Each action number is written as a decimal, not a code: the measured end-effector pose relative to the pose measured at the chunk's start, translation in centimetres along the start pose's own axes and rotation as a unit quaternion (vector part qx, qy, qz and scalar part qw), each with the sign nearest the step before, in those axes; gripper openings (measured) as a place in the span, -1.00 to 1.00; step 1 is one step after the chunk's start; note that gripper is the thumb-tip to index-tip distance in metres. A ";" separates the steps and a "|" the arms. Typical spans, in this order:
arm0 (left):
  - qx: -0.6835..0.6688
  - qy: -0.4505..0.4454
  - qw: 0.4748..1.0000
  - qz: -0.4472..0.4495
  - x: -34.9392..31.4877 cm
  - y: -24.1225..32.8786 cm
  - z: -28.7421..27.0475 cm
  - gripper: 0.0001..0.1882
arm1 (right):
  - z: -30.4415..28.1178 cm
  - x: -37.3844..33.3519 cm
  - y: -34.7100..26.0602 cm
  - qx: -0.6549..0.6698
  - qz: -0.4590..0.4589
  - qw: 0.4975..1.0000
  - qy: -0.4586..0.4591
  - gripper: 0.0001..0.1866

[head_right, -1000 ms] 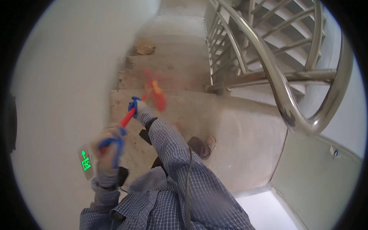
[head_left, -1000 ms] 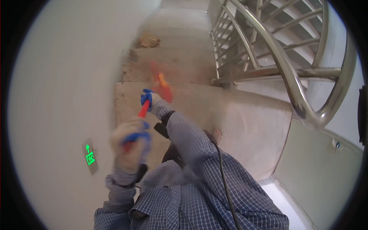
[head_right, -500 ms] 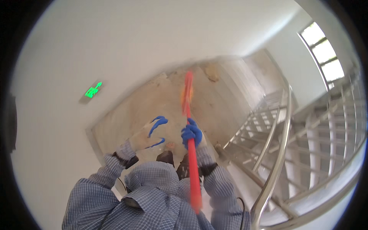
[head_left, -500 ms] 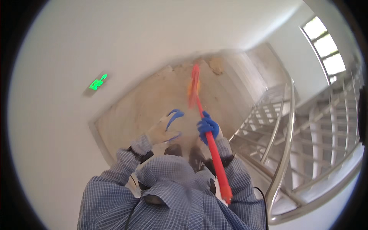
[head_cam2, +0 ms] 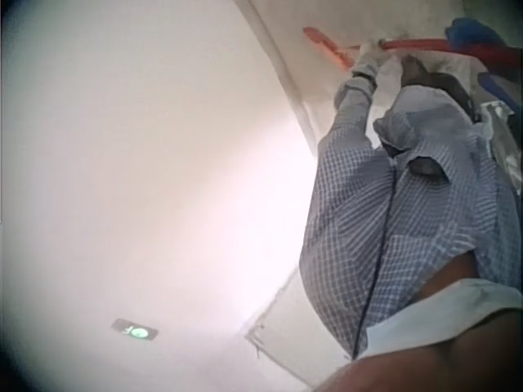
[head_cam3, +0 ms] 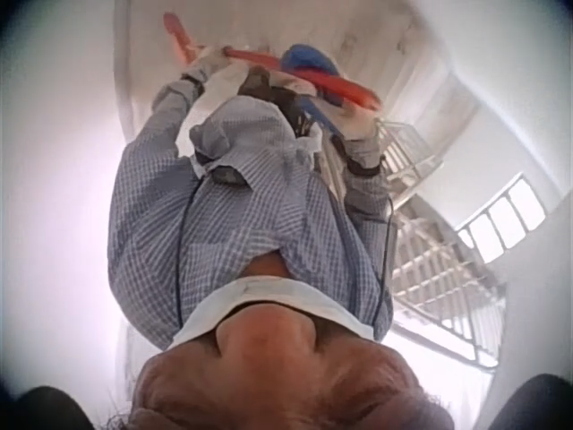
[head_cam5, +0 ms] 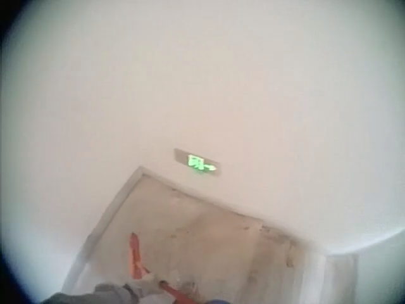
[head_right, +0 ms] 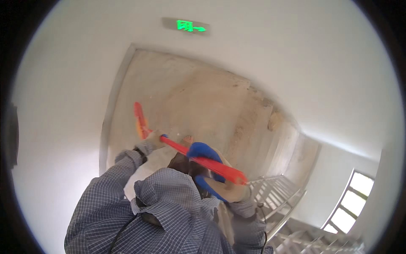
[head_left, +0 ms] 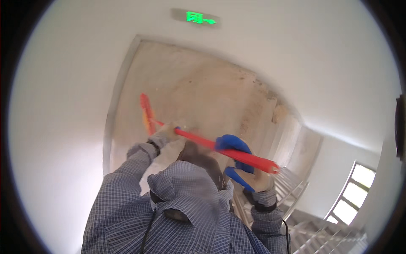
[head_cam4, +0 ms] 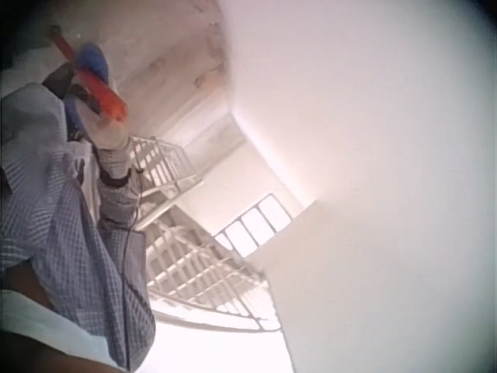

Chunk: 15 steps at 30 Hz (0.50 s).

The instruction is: The person is sweeping dust and debris from a concrete staircase using a broom.

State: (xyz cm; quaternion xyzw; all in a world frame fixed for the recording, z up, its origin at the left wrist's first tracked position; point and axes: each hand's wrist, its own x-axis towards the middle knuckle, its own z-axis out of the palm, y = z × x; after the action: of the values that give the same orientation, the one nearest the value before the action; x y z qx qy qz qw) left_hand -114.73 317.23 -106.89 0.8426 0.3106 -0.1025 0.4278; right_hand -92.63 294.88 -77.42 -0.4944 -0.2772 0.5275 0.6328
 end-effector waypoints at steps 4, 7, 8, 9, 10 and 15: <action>0.107 0.221 0.962 -0.118 -6.7 -10.8 -0.9 -0.76 | 4.9 9.3 10.5 0.013 0.023 0.996 -0.082 -0.70; -0.364 0.329 0.838 -0.240 -7.2 -9.7 -1.2 -0.70 | 11.5 14.0 19.2 -0.102 0.008 0.993 -0.063 -0.74; -0.709 0.283 0.580 -0.284 -7.3 -10.3 -1.5 -0.69 | 12.5 15.0 20.6 -0.266 -0.134 0.953 -0.051 -0.74; -0.509 0.264 0.808 -0.133 -8.3 -13.3 0.2 -0.78 | 12.2 14.7 20.9 -0.264 -0.125 0.954 -0.067 -0.74; -0.547 0.221 0.801 -0.101 -6.0 -11.4 0.5 -0.81 | 10.0 14.5 21.3 -0.165 -0.072 0.983 -0.046 -0.73; -0.843 0.122 0.519 -0.075 9.2 16.0 6.0 -0.92 | -2.9 9.8 1.6 -0.245 0.089 0.936 0.235 -0.78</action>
State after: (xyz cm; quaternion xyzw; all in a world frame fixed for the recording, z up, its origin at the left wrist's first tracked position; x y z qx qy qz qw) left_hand -97.13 309.51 -104.04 0.0656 0.3630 0.2797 0.8864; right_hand -87.91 303.08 -81.61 -0.7667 -0.1962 0.3659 0.4897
